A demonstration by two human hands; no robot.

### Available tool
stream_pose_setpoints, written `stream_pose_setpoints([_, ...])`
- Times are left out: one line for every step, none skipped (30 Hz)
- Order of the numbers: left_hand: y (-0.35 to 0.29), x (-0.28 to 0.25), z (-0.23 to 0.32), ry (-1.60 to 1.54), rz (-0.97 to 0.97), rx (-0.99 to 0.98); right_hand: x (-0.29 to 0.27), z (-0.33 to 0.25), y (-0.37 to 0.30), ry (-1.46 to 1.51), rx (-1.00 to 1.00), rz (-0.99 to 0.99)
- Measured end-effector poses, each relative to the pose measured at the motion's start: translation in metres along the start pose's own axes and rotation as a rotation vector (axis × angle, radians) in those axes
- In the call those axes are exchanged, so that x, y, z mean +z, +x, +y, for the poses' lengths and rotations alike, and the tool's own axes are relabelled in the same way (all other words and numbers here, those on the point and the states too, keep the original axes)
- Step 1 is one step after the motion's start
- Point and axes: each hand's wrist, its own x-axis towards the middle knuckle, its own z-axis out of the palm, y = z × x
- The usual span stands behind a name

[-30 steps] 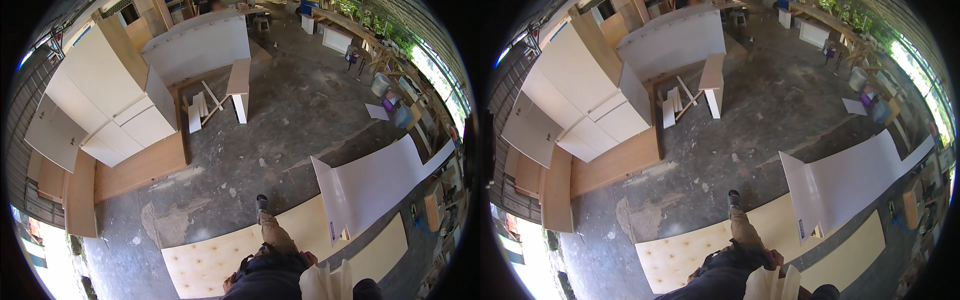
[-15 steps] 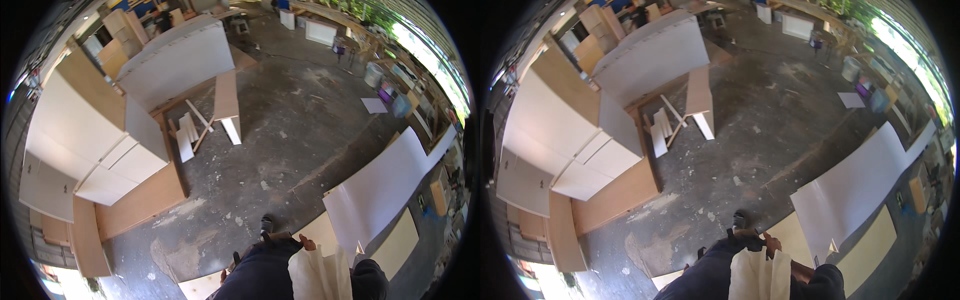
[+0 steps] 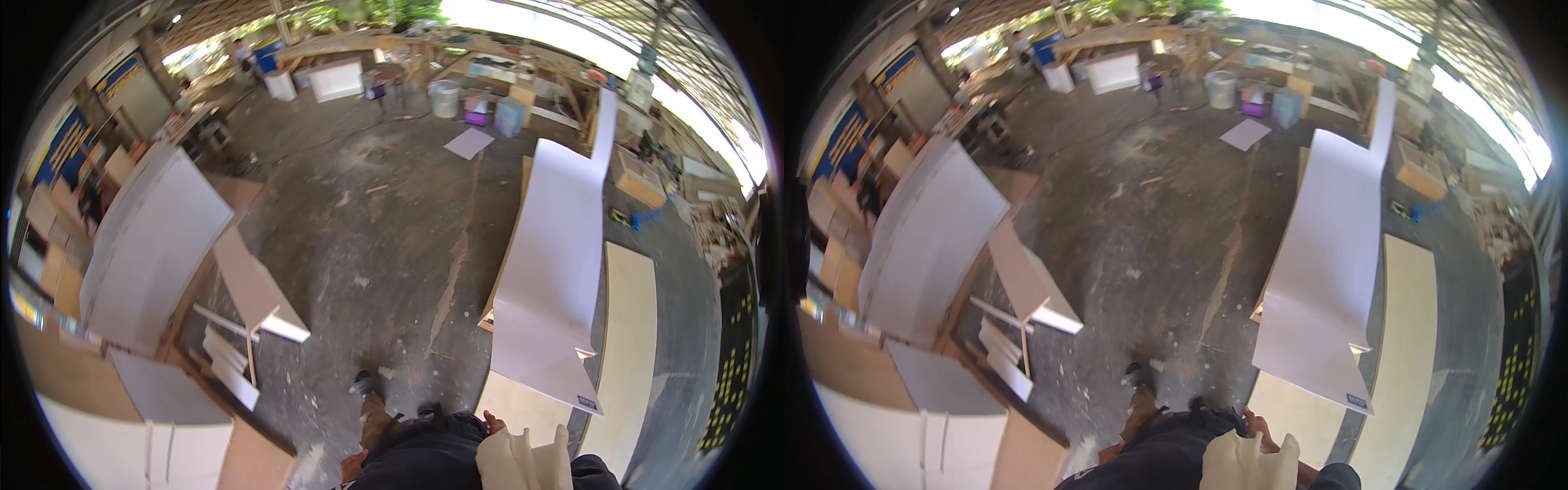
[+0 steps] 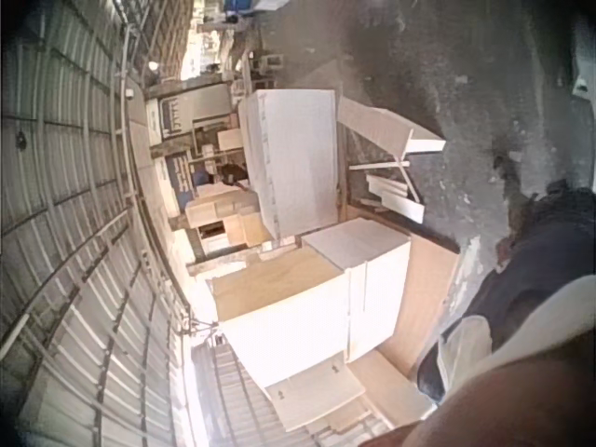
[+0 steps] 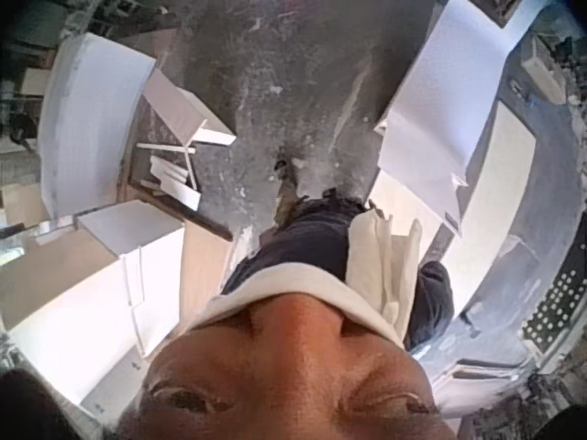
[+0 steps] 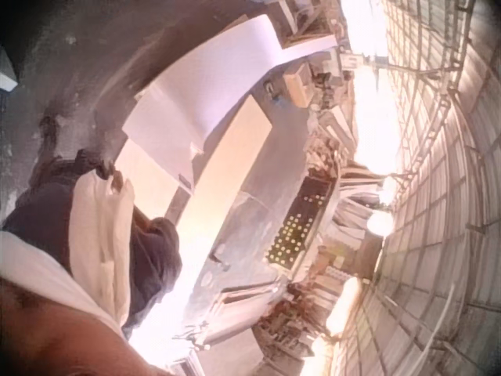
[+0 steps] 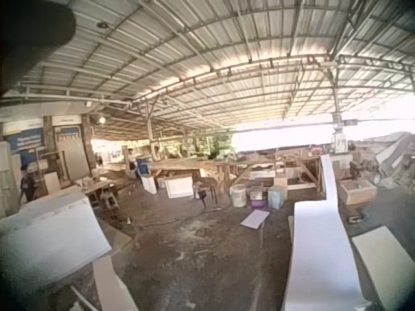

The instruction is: The person aligns and fits white laminate panels onto a wooden furniture frame. They use a utility knife to trim the excess material from the edges of the panels to ensure a proper fit.

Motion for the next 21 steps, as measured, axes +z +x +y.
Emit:
stream_pose_setpoints([0.02,-0.02,0.017,0.057,-0.029,-0.005,0.008,-0.015,-0.01,0.093,0.024,-0.034])
stream_pose_setpoints([0.036,-0.036,0.034,0.022,0.005,0.128,0.016,-0.034,-0.015,0.179,0.01,-0.085])
stream_pose_setpoints([0.045,-0.049,0.054,-0.008,0.028,0.26,0.022,-0.056,-0.022,0.268,0.004,-0.13])
stream_pose_setpoints([0.063,-0.061,0.084,-0.035,0.008,0.412,0.019,-0.065,-0.031,0.373,-0.003,-0.135])
stream_pose_setpoints([0.074,-0.08,0.115,0.046,-0.012,0.484,0.027,-0.067,-0.024,0.481,-0.016,-0.198])
stream_pose_setpoints([0.085,-0.098,0.149,0.123,-0.03,0.554,0.044,-0.067,-0.025,0.479,-0.154,-0.211])
stream_pose_setpoints([0.095,-0.115,0.171,0.183,-0.028,0.609,0.061,-0.09,-0.035,0.452,-0.298,-0.243])
stream_pose_setpoints([0.114,-0.126,0.185,0.276,-0.089,0.636,0.073,-0.113,-0.045,0.416,-0.445,-0.262])
stream_pose_setpoints([0.139,-0.138,0.197,0.368,-0.142,0.657,0.083,-0.137,-0.053,0.199,-0.353,-0.298])
stream_pose_setpoints([0.163,-0.147,0.205,0.458,-0.194,0.672,0.093,-0.149,-0.06,0.184,-0.327,-0.284])
stream_pose_setpoints([0.189,-0.152,0.214,0.434,-0.228,0.686,0.103,-0.162,-0.062,0.164,-0.31,-0.271])
stream_pose_setpoints([0.21,-0.153,0.214,0.405,-0.259,0.689,0.114,-0.169,-0.061,0.136,-0.288,-0.267])
stream_pose_setpoints([0.233,-0.154,0.214,0.374,-0.289,0.689,0.129,-0.174,-0.055,0.245,-0.311,-0.178])
stream_pose_setpoints([0.255,-0.156,0.209,0.287,-0.358,0.688,0.141,-0.181,-0.053,0.345,-0.292,-0.171])
stream_pose_setpoints([0.28,-0.16,0.207,0.2,-0.422,0.69,0.153,-0.192,-0.049,0.447,-0.274,-0.166])
stream_pose_setpoints([0.308,-0.16,0.206,0.112,-0.489,0.696,0.161,-0.197,-0.044,0.55,-0.254,-0.153])
stream_pose_setpoints([0.338,-0.15,0.211,0.321,-0.446,0.711,0.175,-0.167,-0.008,0.59,-0.231,-0.103])
stream_pose_setpoints([0.366,-0.148,0.211,0.535,-0.381,0.704,0.182,-0.166,0.013,0.549,-0.176,-0.039])
stream_pose_setpoints([0.385,-0.145,0.212,0.756,-0.329,0.697,0.187,-0.167,0.027,0.513,-0.115,0.039])
stream_pose_setpoints([0.397,-0.139,0.221,0.61,-0.284,0.614,0.19,-0.172,0.035,0.483,-0.054,0.122])
stream_pose_setpoints([0.406,-0.135,0.238,0.478,-0.221,0.53,0.196,-0.18,0.044,0.501,-0.051,0.205])
